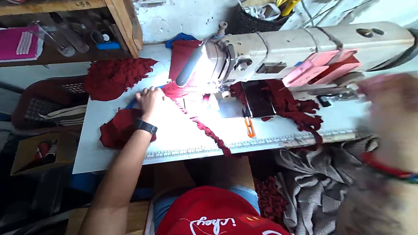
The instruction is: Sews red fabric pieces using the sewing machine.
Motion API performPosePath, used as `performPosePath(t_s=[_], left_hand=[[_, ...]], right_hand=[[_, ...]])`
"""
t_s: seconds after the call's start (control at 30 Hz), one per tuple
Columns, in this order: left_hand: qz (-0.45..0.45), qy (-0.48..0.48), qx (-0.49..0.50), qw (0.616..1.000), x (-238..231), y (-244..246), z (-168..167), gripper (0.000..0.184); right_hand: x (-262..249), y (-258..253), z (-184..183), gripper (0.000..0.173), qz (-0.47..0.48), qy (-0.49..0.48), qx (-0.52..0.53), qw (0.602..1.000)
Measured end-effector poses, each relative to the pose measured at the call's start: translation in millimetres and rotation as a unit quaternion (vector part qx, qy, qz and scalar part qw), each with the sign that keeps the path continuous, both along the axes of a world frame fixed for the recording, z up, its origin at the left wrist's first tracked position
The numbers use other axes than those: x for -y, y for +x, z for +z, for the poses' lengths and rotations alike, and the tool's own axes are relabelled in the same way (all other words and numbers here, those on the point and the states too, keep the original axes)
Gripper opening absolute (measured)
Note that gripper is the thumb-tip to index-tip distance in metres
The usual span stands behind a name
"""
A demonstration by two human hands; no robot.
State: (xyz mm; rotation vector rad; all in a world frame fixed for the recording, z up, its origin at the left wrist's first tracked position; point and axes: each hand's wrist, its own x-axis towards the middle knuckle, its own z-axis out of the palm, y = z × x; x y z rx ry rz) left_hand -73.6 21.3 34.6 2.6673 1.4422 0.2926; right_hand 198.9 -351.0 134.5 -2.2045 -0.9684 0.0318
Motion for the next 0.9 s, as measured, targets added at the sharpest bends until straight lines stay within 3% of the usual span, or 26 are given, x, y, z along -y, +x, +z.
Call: performPosePath(t_s=[0.07, 0.17, 0.2, 0.27, 0.4, 0.5, 0.6, 0.73, 0.9], left_hand=[[-0.035, 0.016, 0.033, 0.999, 6, -1, 5, 0.017], [-0.215, 0.025, 0.122, 0.969, 14, 8, -7, 0.022], [-0.241, 0.017, 0.114, 0.964, 15, 10, -12, 0.026], [-0.229, -0.007, 0.081, 0.97, 14, 7, -17, 0.03], [-0.152, -0.05, 0.029, 0.987, 12, -7, -13, 0.053], [-0.128, -0.061, 0.037, 0.989, 9, -11, -15, 0.062], [-0.135, -0.067, 0.054, 0.987, 8, -14, -18, 0.066], [-0.137, -0.099, 0.056, 0.984, 11, -19, -16, 0.074], [-0.16, -0.083, 0.095, 0.979, 13, -27, -18, 0.076]], right_hand=[[-27, -13, -44, 0.037, 0.119, -0.085, 0.066, 0.987], [-59, -58, -96, 0.056, 0.131, -0.204, 0.116, 0.963], [-63, -68, -107, 0.058, 0.122, -0.205, 0.134, 0.962], [-65, -80, -119, 0.045, 0.117, -0.163, 0.157, 0.967], [-68, -85, -115, 0.025, 0.148, -0.127, 0.088, 0.977], [-83, -77, -103, 0.034, 0.178, -0.183, 0.012, 0.967], [-115, -87, -106, 0.022, 0.23, -0.163, 0.071, 0.957], [-170, -125, -104, 0.019, 0.289, -0.131, 0.136, 0.939], [-228, -163, -95, 0.026, 0.288, -0.095, 0.08, 0.95]])
